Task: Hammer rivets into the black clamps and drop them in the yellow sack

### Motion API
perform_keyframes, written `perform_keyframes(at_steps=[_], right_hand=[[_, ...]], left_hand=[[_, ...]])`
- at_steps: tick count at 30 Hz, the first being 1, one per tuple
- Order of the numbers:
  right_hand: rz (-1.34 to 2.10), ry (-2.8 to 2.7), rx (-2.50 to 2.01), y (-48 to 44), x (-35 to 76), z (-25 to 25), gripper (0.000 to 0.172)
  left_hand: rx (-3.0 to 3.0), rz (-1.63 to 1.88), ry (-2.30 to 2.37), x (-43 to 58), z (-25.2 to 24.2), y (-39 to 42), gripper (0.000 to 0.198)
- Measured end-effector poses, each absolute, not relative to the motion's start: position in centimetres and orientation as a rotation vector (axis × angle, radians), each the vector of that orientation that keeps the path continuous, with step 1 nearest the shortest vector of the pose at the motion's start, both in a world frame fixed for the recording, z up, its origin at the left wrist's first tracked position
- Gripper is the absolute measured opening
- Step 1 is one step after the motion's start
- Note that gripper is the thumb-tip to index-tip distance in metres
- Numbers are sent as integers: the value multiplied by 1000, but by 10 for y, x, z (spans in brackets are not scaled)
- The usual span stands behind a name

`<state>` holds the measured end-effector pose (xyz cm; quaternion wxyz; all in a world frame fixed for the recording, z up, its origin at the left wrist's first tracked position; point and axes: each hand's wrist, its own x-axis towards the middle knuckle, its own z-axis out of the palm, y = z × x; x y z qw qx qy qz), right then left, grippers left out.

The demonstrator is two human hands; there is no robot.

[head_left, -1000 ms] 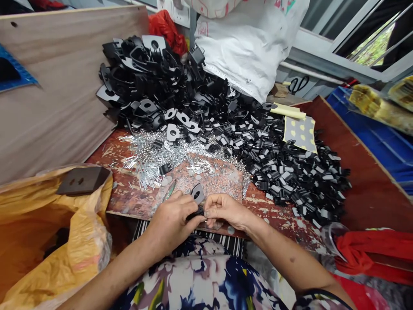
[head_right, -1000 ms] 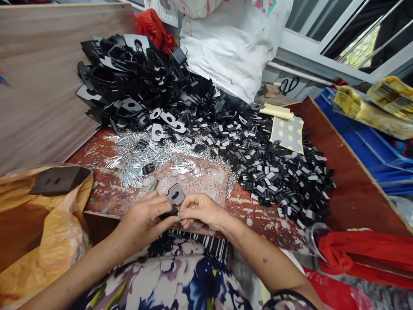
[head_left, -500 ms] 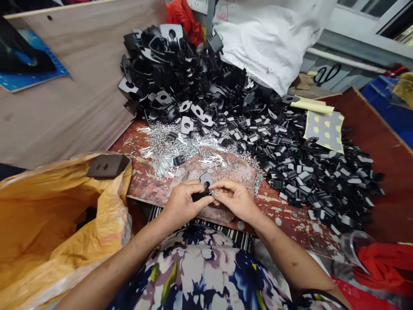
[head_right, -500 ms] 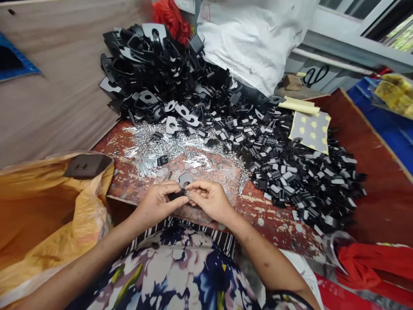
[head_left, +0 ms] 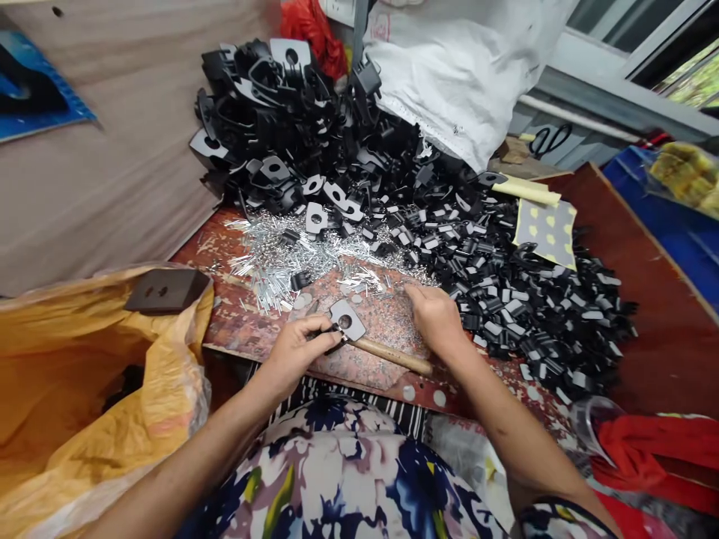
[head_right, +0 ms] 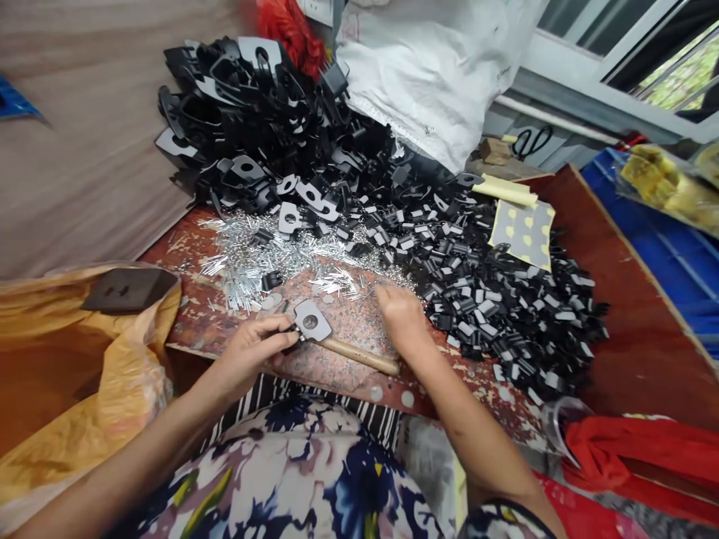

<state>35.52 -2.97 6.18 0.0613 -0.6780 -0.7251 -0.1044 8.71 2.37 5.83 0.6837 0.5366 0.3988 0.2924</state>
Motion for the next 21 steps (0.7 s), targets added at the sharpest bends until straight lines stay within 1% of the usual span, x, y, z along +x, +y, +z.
perform_keyframes(at_steps=[3,7,9,11,14,17,21], right_hand=[[-327,-2361,-2060,-12,372,50,22],[-315,-2370,-1994,-4,379,43,20],[-269,-2282,-1915,-8,377,47,24],[-137,-2128,-1751,-16,366,58,31],[94,-1960,-1475,-33,328,85,40],[220,-1894,-1339,-43,282,107,42],[224,-1886,-1290,-39,250,110,38]], left_hand=[[994,601,893,89,60,21,34],[799,640,849,88,61,20,27],[732,667,806,85,61,21,23],[667,705,764,83,61,22,23],[579,755,744,83,60,23,30],[574,770,766,87,60,23,35],[583,774,772,87,59,22,33]])
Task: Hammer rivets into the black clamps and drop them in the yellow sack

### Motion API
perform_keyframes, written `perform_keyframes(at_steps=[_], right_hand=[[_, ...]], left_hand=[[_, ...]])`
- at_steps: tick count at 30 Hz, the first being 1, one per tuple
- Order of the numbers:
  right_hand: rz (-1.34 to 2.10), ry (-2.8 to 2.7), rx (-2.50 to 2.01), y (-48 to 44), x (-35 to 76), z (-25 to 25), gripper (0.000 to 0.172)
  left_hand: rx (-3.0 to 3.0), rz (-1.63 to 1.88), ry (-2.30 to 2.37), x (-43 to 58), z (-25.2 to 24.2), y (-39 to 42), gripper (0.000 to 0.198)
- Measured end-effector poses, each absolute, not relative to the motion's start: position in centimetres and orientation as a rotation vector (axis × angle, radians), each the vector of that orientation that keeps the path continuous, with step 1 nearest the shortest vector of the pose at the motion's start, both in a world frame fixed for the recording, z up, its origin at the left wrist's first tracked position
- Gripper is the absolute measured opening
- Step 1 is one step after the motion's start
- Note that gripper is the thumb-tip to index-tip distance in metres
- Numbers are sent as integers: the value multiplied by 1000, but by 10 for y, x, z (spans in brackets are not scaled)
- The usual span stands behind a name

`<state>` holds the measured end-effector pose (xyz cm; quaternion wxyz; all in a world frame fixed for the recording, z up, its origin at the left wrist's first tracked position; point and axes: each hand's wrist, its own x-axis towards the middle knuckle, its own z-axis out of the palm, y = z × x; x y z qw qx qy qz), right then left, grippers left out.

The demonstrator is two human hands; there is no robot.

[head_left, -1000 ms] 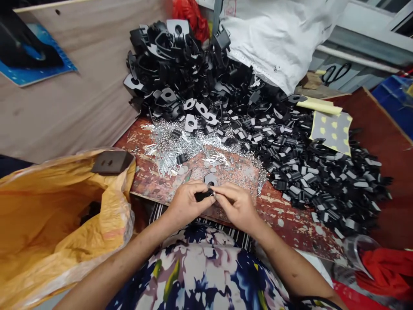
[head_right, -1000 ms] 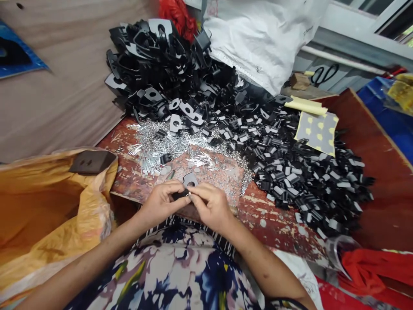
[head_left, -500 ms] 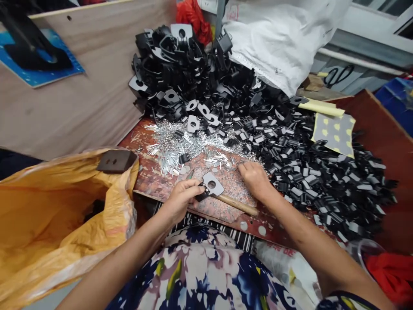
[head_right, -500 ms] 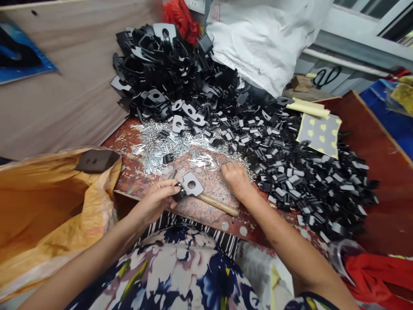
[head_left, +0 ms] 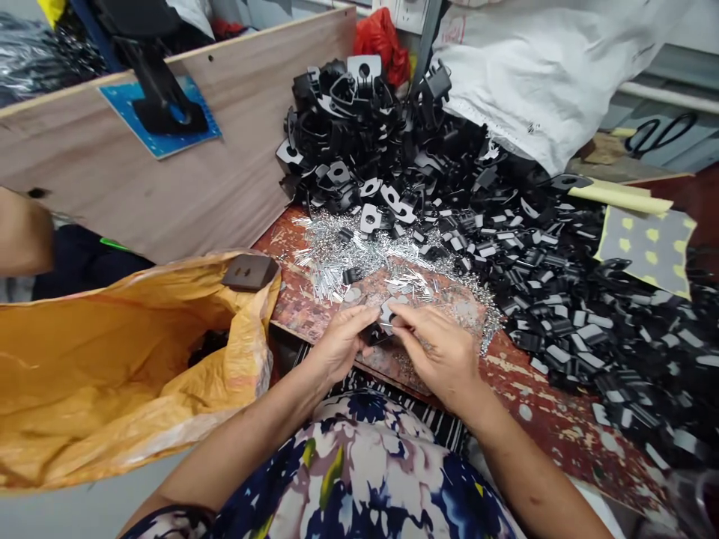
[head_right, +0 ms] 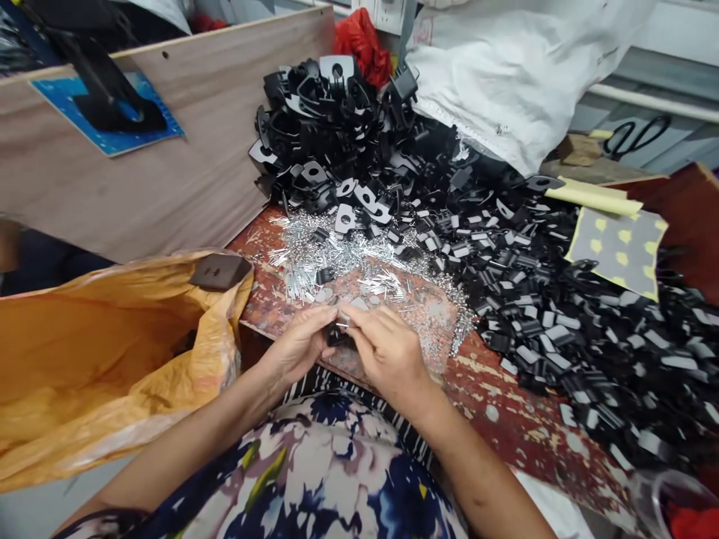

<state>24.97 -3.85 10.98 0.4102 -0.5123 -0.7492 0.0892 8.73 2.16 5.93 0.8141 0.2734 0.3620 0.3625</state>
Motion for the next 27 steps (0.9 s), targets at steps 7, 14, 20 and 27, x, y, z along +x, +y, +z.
perform_keyframes(at_steps=[7,14,20,27], right_hand=[[269,-1891,-1321,-33,244,106,28],[126,-2068,-1375,-37,239,109,30],[-328,-2357,-1312,-34,216,110,22],[-483,-2420,-1210,-21,208,106,33]], left_hand=[[552,796,740,82,56,18,38],[531,823,726,82,57,16,36],[460,939,731,89,50,9,33],[469,970,753,95,56,11,40]])
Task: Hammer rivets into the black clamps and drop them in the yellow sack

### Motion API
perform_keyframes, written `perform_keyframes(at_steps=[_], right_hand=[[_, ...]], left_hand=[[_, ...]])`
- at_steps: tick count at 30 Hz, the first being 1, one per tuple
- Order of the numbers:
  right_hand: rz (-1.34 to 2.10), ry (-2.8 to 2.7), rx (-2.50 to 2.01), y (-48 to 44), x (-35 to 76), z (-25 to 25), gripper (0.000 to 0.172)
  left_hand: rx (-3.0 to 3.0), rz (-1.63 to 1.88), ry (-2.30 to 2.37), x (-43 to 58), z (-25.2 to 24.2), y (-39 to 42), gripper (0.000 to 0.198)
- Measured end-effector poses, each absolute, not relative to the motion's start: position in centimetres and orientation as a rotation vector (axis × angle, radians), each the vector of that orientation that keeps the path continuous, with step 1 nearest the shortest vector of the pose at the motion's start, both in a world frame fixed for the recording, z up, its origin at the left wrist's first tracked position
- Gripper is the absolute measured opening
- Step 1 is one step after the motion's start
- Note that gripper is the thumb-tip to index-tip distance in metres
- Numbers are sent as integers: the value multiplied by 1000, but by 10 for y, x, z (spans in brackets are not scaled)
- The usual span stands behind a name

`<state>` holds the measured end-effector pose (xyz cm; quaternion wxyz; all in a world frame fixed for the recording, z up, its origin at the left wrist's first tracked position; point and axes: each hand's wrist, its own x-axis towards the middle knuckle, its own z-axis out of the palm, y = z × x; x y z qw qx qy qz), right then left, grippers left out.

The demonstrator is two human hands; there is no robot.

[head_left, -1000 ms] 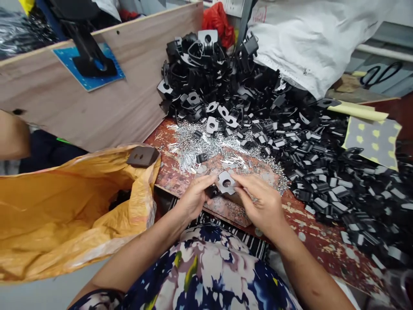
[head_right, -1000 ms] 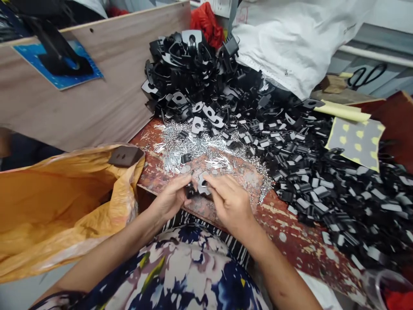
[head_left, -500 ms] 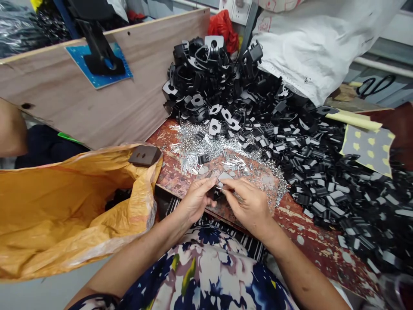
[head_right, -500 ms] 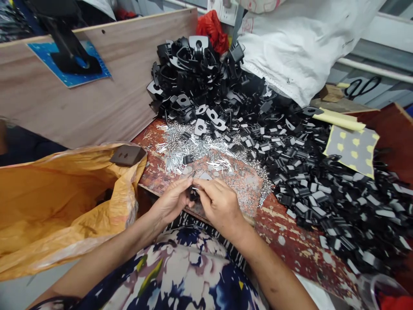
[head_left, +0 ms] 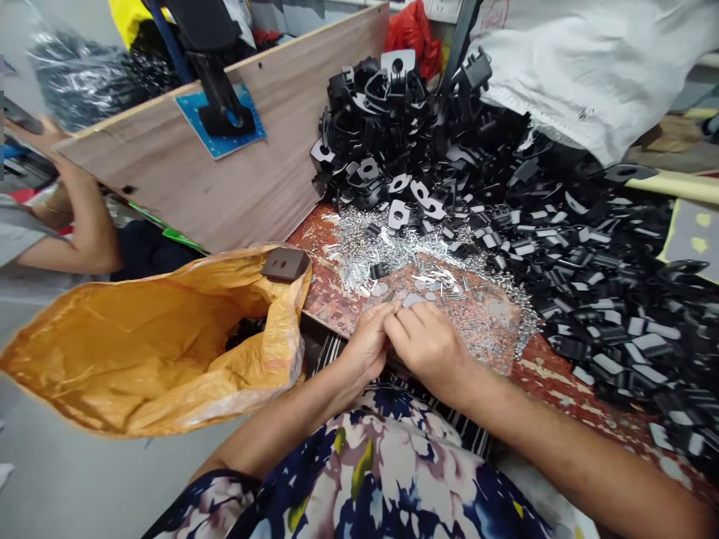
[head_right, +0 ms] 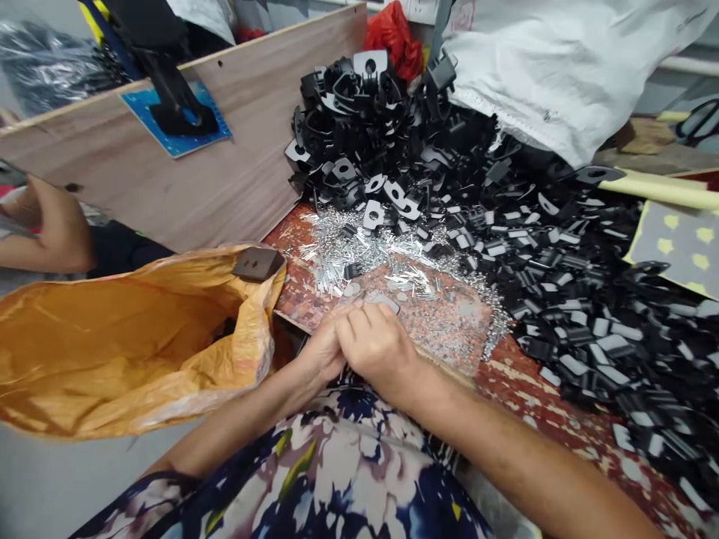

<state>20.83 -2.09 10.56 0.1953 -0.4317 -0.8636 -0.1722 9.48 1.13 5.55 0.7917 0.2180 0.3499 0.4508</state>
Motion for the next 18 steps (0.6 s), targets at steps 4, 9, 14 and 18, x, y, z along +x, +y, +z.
perform_keyframes(at_steps=[4,9,14,18], right_hand=[[-268,-2275,-1299,-25,213,103,26],[132,-2243,-1323,-29,213,86,26],[-163,-2401,-1866,-34,250,65,16],[-36,-2434,-1917,-46,266,55,11]], left_hand=[[635,912,737,72,59,3,38],[1084,1007,1081,14,52,-9,44],[1134,743,1215,-31,44,-11,43],[1219,795,1266,-19,22,-8,44]])
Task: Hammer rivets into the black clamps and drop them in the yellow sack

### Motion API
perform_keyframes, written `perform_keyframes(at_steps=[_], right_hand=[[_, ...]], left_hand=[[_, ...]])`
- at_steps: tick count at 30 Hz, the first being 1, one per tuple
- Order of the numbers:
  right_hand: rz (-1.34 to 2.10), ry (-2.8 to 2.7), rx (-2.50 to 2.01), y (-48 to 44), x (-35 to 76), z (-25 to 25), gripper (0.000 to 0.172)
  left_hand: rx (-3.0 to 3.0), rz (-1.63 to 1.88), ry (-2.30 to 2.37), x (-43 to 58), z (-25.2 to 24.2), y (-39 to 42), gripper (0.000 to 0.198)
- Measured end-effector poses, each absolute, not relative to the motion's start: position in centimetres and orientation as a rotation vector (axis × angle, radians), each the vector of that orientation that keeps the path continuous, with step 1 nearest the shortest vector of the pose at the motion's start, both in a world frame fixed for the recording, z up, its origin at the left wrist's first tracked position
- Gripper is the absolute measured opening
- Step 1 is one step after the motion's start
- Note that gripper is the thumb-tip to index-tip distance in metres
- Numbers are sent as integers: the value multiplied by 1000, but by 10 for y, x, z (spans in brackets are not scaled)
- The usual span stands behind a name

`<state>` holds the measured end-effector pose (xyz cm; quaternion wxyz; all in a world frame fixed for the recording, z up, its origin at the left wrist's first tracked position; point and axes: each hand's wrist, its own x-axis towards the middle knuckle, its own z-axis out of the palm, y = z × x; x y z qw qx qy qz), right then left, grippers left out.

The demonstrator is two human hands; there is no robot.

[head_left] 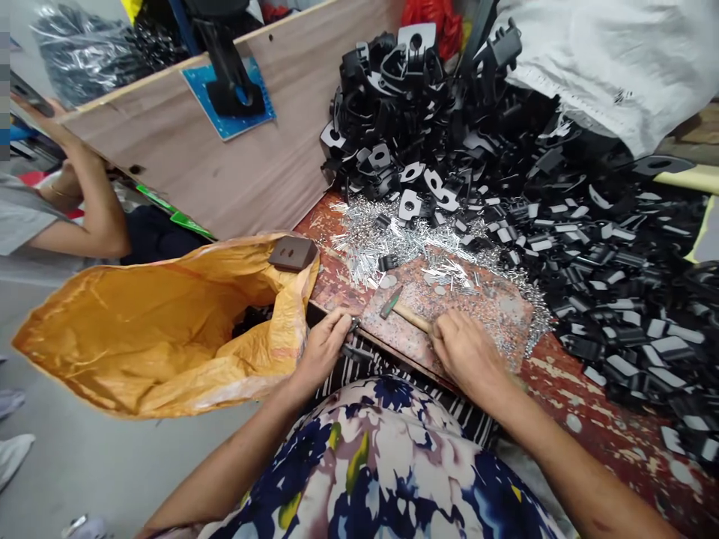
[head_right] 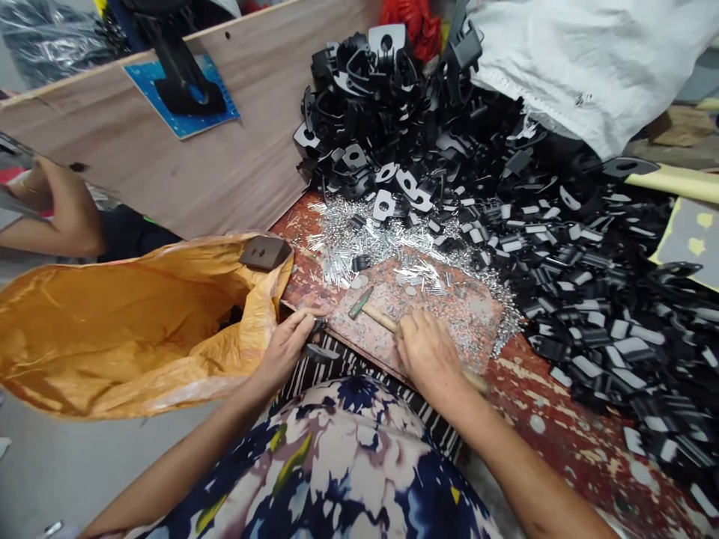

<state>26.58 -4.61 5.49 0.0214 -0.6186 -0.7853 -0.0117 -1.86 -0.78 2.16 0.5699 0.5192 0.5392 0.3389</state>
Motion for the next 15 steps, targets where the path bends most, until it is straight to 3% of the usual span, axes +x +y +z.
perform_keyframes(at_steps=[3,7,11,15], right_hand=[[62,-2292,-2004,-53,265,56,10],[-199,-2400,-1946,-50,262,59,22],[-387,-2510,-1936,-41,263,54,15],[-112,-2494,-1953,-46,268,55,16]], left_hand=[[1354,859,1316,-4,7,-4,39],[1370,874,1336,-1,3,-3,38],[1398,863,1347,-4,4,-4,37],[1431,868,1367,-2,5,-2,38]])
